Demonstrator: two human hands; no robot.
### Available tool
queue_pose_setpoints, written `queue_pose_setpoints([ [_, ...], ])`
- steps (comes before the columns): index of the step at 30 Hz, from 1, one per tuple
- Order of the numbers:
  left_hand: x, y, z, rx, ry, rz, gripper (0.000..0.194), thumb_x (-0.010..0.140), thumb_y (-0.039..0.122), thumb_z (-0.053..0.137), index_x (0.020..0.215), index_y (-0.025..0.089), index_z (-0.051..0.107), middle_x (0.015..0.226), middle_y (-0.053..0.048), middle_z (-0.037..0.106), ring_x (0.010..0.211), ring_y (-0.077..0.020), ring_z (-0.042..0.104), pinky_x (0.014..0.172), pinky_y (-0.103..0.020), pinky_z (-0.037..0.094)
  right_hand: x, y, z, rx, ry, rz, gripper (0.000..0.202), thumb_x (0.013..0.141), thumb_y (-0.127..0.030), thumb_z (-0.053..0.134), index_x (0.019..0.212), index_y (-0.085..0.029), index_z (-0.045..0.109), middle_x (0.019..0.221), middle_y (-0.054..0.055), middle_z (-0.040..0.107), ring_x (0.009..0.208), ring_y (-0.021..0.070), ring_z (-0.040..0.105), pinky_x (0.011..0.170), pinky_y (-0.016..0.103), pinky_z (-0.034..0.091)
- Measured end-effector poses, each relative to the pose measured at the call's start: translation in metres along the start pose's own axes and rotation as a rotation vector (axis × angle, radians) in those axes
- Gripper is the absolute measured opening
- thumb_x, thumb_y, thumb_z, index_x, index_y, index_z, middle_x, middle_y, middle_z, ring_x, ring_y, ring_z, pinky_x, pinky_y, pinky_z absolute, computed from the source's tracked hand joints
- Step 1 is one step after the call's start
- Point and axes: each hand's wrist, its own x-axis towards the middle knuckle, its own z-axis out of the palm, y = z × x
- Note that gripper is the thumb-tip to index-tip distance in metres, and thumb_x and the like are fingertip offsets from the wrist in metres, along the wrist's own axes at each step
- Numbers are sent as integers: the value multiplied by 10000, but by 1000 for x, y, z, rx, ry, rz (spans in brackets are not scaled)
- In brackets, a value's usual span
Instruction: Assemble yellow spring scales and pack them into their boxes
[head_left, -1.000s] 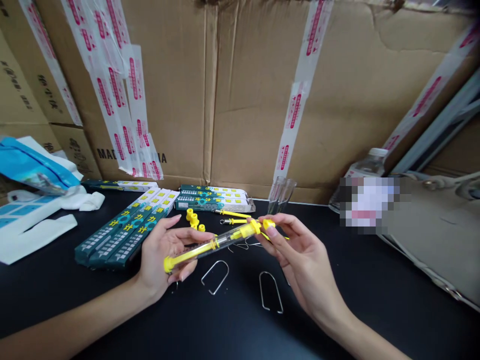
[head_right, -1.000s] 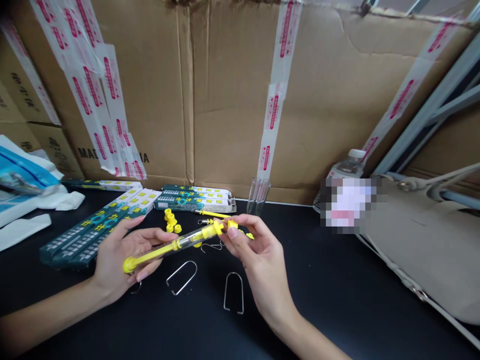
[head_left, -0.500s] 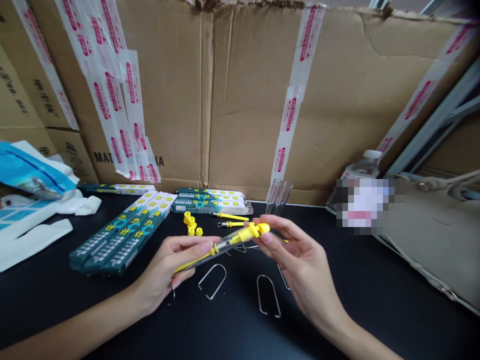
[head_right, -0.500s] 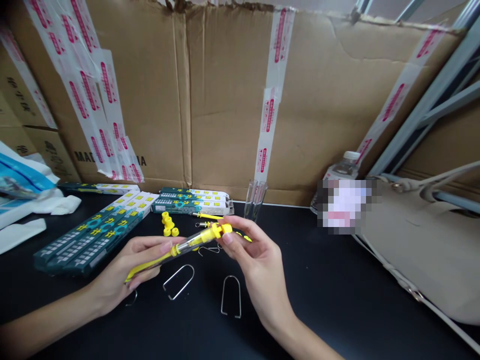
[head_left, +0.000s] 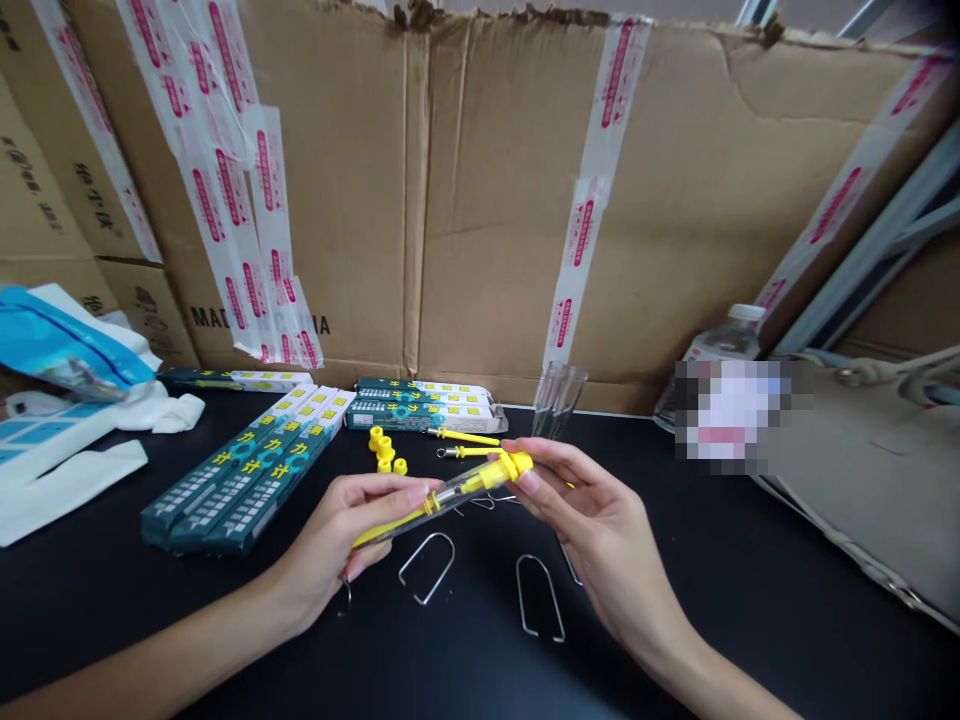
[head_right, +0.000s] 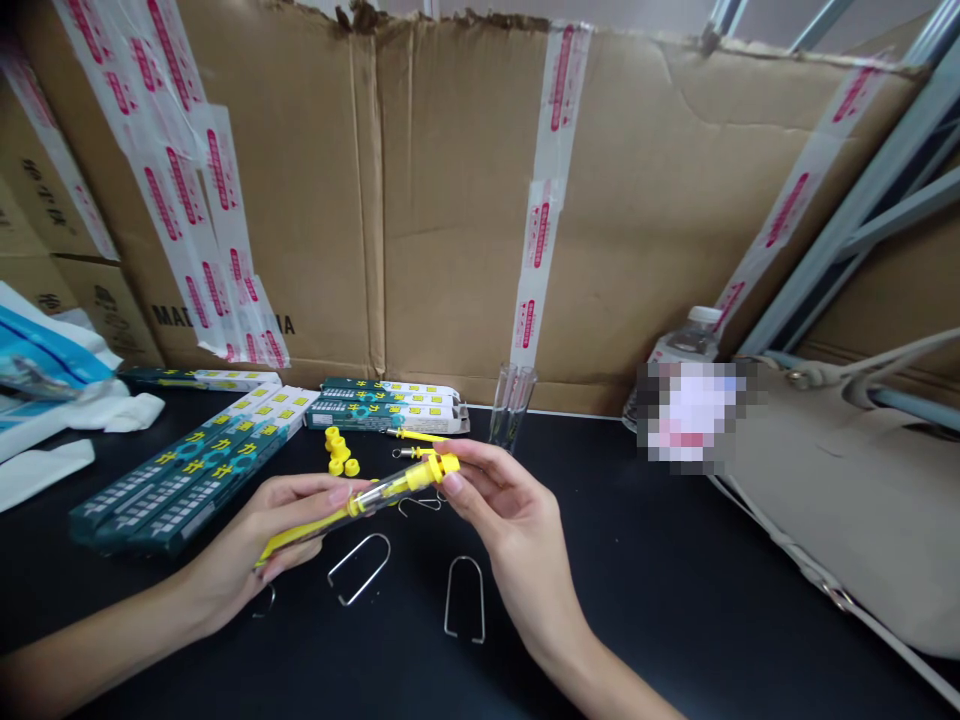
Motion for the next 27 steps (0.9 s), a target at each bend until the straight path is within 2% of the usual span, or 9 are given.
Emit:
queue_pose_setpoints([
  [7,-1,2,1,21,-8,-2,399,799,445,730,1047,136,777,906,-121,719,363,37,237,370,-210,66,3,-1,-1,-2,-6,68,273,799,-323,793,1059,-256,749,1089,52,742,982,193,683,891,305,560],
  [11,-1,2,1,38,-11,2,381,818,447,719,1051,152,776,904,-110,720,364,35,237,370,-209,67,3,0,-2,19,23,93,301,756,-320,830,1042,-259,760,1040,41,749,936,179,689,850,282,571],
  [16,-3,1,1,47,-13,3,381,810,462,724,1024,153,785,790,-55,673,355,35,231,367,-208,58,4,-1,-2,59,37,145,293,722,-336,856,992,-248,785,979,34,762,902,160,697,850,254,568],
  [22,-2,1,2,46,-2,8,390,798,465,733,1020,148,784,731,-24,623,365,29,215,366,-205,63,4,-1,0,91,50,166,338,723,-340,852,1045,-262,784,1026,35,767,979,190,701,946,313,551],
  [27,-2,0,1,60,3,3,394,810,460,721,1039,143,775,805,-62,672,360,32,226,371,-211,61,3,0,0,97,51,153,333,720,-332,854,1033,-247,781,1056,50,758,984,201,698,935,327,562],
])
